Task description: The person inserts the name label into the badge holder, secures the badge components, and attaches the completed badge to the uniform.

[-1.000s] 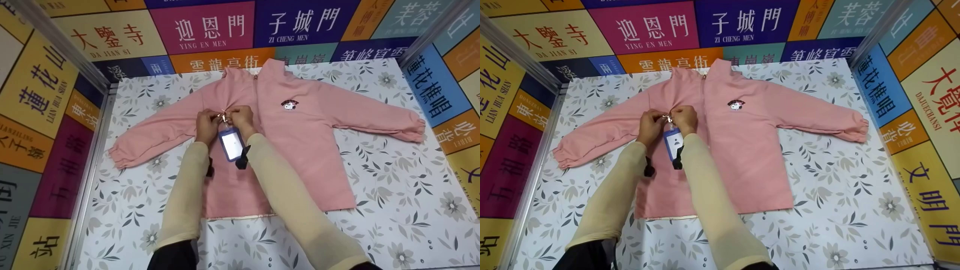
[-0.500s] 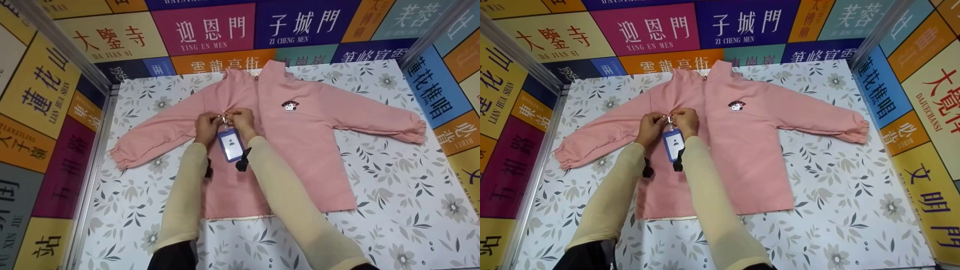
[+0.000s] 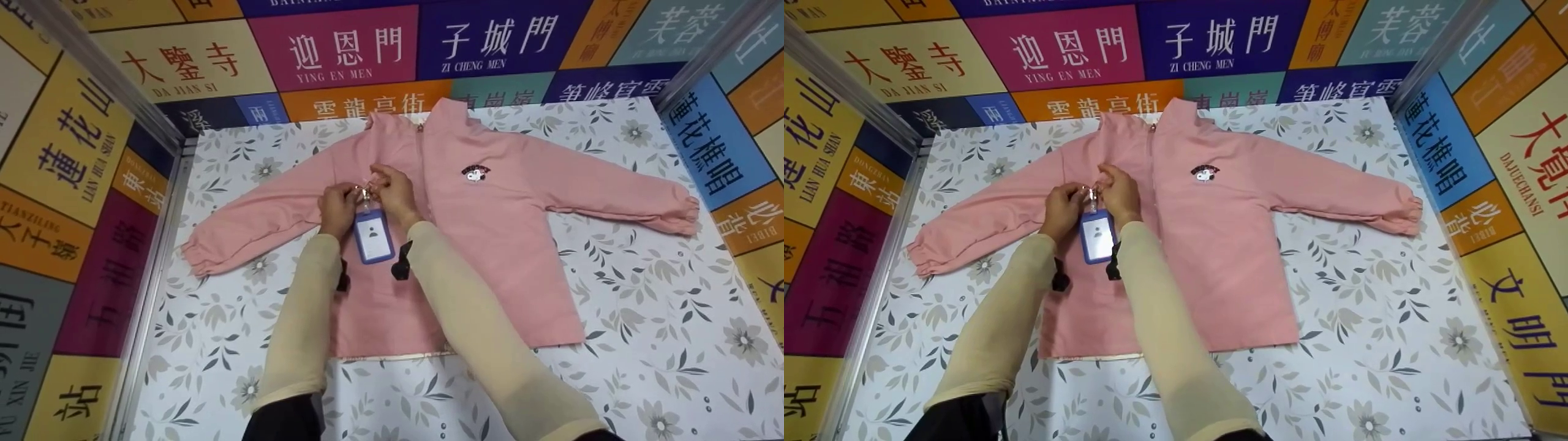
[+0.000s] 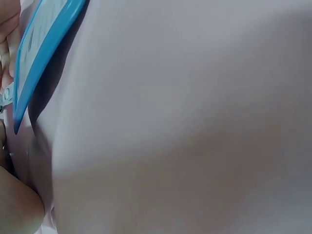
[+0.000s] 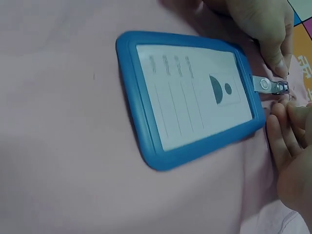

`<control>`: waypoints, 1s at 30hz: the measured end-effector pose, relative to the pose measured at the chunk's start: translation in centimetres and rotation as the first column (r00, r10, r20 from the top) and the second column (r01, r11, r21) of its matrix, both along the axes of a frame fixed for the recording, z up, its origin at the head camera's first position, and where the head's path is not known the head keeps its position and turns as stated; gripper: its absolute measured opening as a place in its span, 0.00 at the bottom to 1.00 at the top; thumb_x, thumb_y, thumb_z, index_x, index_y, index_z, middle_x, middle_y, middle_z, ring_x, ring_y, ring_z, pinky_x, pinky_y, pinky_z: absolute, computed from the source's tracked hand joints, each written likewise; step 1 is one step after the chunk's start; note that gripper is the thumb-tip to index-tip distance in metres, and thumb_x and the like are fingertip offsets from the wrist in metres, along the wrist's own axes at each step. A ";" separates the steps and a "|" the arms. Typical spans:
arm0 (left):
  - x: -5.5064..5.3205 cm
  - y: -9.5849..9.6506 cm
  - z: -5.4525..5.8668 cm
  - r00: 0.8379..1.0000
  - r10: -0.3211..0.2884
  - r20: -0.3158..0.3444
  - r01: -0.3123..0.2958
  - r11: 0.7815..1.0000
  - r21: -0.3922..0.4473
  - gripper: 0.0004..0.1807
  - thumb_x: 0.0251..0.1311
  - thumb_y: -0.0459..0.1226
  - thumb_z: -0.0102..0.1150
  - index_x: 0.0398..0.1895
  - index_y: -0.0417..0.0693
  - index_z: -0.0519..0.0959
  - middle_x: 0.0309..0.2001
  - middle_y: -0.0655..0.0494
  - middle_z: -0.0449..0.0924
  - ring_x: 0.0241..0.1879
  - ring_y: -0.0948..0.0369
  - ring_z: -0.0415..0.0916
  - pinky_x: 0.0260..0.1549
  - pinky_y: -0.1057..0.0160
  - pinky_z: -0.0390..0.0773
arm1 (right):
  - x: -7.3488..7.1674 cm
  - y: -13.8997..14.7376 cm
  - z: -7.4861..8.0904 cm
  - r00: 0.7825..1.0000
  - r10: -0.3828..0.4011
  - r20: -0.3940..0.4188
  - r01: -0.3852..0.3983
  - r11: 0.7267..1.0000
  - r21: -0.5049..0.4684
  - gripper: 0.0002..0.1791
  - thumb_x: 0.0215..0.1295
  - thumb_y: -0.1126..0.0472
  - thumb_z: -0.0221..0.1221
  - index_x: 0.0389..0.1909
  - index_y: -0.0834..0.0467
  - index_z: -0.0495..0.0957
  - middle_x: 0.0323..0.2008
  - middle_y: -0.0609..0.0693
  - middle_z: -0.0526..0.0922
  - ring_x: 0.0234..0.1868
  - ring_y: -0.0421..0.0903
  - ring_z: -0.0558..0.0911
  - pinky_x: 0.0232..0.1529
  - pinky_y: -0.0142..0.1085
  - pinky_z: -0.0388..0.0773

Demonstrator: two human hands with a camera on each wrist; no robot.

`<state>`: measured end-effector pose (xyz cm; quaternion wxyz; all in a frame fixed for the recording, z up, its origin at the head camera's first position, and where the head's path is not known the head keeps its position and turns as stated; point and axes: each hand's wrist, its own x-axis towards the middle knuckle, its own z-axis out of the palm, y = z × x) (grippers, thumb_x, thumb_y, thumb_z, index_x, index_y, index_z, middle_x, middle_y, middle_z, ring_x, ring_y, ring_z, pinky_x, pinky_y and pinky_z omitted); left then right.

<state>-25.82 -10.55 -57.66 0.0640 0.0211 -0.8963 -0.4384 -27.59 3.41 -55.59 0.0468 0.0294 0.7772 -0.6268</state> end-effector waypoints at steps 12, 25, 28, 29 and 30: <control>0.4 0.0 0.1 0.997 0.047 -0.054 -0.048 0.998 -0.035 0.11 0.67 0.37 0.58 0.42 0.44 0.88 0.40 0.48 0.89 0.44 0.51 0.84 0.55 0.50 0.73 | -0.2 0.3 0.5 0.976 0.155 -0.150 -0.107 0.951 0.291 0.12 0.63 0.75 0.58 0.45 0.68 0.83 0.43 0.62 0.87 0.45 0.54 0.86 0.51 0.41 0.81; 0.1 -0.2 -0.4 0.999 0.032 -0.026 -0.032 0.999 0.026 0.10 0.66 0.35 0.60 0.42 0.41 0.88 0.43 0.46 0.88 0.47 0.52 0.84 0.54 0.56 0.77 | 0.1 0.4 -0.4 0.984 0.131 -0.116 -0.109 0.978 0.180 0.16 0.62 0.76 0.58 0.49 0.66 0.83 0.44 0.62 0.87 0.47 0.53 0.85 0.50 0.38 0.81; 0.1 -0.1 -0.3 0.999 0.032 -0.038 -0.032 0.999 0.018 0.10 0.66 0.36 0.60 0.42 0.41 0.88 0.43 0.46 0.88 0.47 0.51 0.84 0.55 0.55 0.77 | 0.1 0.5 -0.3 0.986 0.133 -0.105 -0.115 0.980 0.162 0.16 0.62 0.76 0.59 0.50 0.65 0.83 0.46 0.60 0.87 0.48 0.52 0.85 0.50 0.38 0.81; 0.1 -0.1 -0.2 0.999 0.037 -0.039 -0.036 0.999 0.014 0.10 0.66 0.36 0.60 0.42 0.41 0.88 0.43 0.46 0.88 0.47 0.51 0.84 0.55 0.55 0.77 | 0.1 0.5 -0.3 0.985 0.136 -0.105 -0.119 0.980 0.157 0.16 0.62 0.76 0.59 0.51 0.65 0.83 0.47 0.60 0.87 0.49 0.52 0.85 0.51 0.38 0.81; 0.0 0.0 -0.2 0.998 0.041 -0.037 -0.041 0.999 0.012 0.10 0.66 0.36 0.60 0.41 0.41 0.88 0.42 0.46 0.88 0.47 0.51 0.84 0.55 0.55 0.77 | 0.1 0.5 -0.3 0.985 0.140 -0.104 -0.123 0.981 0.153 0.17 0.62 0.76 0.59 0.51 0.65 0.83 0.48 0.60 0.87 0.49 0.52 0.85 0.52 0.38 0.81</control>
